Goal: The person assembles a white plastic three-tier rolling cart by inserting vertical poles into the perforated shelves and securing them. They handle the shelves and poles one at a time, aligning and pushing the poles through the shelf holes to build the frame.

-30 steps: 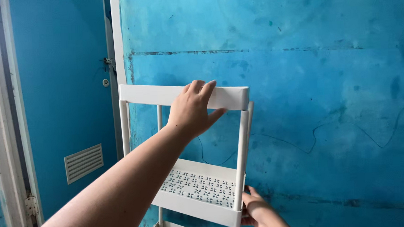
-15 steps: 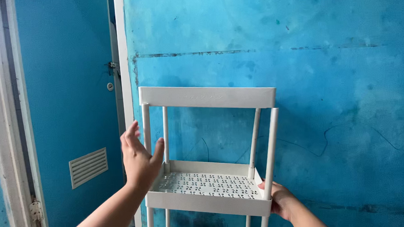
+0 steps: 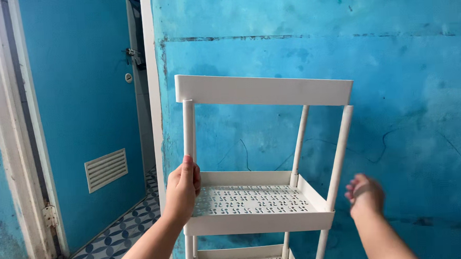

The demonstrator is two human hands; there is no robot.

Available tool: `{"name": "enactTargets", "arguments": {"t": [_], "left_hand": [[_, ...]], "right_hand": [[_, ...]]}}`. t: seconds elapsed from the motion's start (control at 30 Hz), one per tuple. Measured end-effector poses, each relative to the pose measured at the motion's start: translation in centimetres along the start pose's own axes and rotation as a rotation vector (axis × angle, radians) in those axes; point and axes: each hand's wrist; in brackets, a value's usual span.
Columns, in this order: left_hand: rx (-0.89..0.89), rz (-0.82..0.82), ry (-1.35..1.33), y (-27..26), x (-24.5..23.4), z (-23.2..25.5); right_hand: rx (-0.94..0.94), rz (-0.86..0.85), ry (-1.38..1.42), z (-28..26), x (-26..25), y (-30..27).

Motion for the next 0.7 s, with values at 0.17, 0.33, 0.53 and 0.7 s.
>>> {"name": "enactTargets", "arguments": {"t": [0.17, 0.33, 0.53, 0.7], "left_hand": [[-0.018, -0.036, -0.057, -0.7, 0.0, 0.0], [-0.052, -0.081, -0.084, -0.7, 0.7, 0.4], [-0.121, -0.159, -0.168, -1.0, 1.5, 0.7], [-0.134, -0.186, -0.202, -1.2, 1.6, 0.6]], "right_hand": [[-0.902, 0.049, 0.03, -9.3, 1.3, -4.2], [-1.426, -0.227, -0.077, -18.3, 8.2, -13.8], [-1.791, -0.51, -0.221, -22.7, 16.0, -24.7], [-1.862, -0.474, -0.222, -23.4, 20.3, -27.6]]}}
Point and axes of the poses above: each hand's wrist, its own y-axis towards the middle knuckle, its own x-axis out of the palm, z = x × y, and after that the axes turned 11 degrees about -x, right-handed
